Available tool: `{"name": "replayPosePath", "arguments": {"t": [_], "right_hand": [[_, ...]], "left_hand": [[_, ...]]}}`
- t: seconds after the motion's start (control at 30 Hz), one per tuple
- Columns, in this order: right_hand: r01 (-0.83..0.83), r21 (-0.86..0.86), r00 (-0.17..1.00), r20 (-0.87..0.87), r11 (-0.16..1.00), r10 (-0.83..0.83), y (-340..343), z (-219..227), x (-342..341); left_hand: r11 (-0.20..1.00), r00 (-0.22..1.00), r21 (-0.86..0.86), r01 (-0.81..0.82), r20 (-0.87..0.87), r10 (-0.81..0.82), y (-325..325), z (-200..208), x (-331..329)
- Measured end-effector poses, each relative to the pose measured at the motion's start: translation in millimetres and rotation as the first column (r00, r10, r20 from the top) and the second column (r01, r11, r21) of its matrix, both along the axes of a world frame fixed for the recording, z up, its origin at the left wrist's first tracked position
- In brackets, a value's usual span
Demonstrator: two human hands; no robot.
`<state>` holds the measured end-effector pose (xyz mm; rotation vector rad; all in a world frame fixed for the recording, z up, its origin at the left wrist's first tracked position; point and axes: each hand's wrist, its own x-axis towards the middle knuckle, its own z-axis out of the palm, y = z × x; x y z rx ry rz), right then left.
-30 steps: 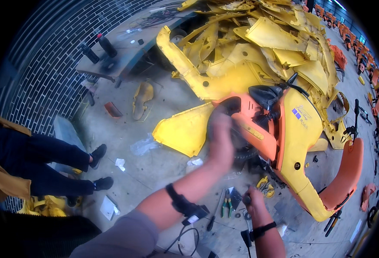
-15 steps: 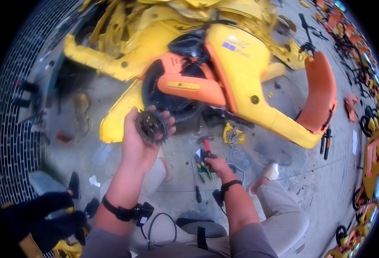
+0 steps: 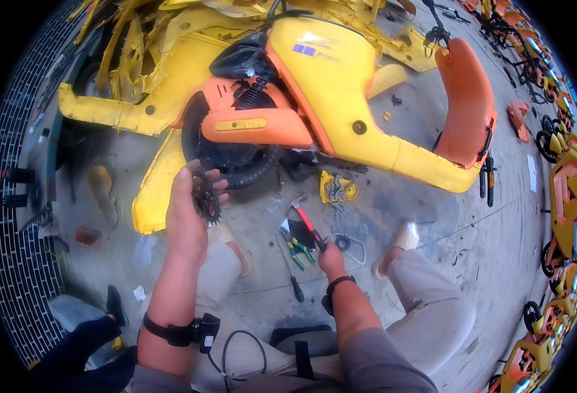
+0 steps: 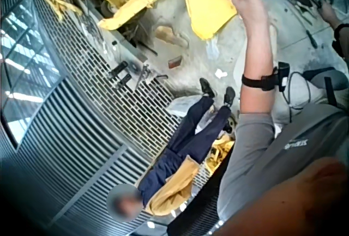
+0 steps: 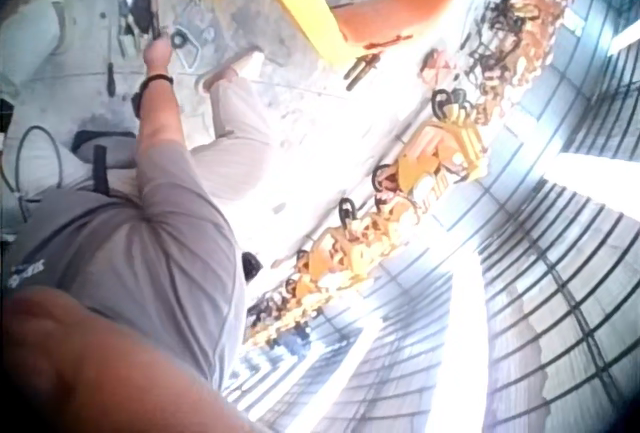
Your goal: The person uses pliers to remove links from a bicycle chain gear sprocket assembly by prying the links apart while holding it in their hands.
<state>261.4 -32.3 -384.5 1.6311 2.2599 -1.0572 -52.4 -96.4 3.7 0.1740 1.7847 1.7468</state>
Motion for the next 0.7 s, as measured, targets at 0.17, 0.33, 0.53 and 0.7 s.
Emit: {"name": "replayPosePath", "arguments": {"t": [0.17, 0.33, 0.53, 0.7], "right_hand": [[-0.024, 0.115, 0.993, 0.115, 0.993, 0.011, -16, 3, 3], [-0.299, 0.254, 0.953, 0.03, 0.92, 0.302, -34, 4, -14], [-0.355, 0.085, 0.921, 0.2, 0.931, 0.333, -71, -13, -42], [-0.353, 0.196, 0.909, 0.304, 0.915, 0.286, -81, -17, -54]], "left_hand": [[0.999, 0.999, 0.005, 0.05, -0.023, -0.049, 3, 2, 4], [0.996, 0.997, 0.038, 0.074, -0.006, -0.074, 6, 3, 6], [0.964, 0.907, 0.262, 0.038, 0.395, -0.143, 5, 16, -2], [0.939, 0.85, 0.343, -0.025, 0.502, -0.161, -3, 12, -8]]}}
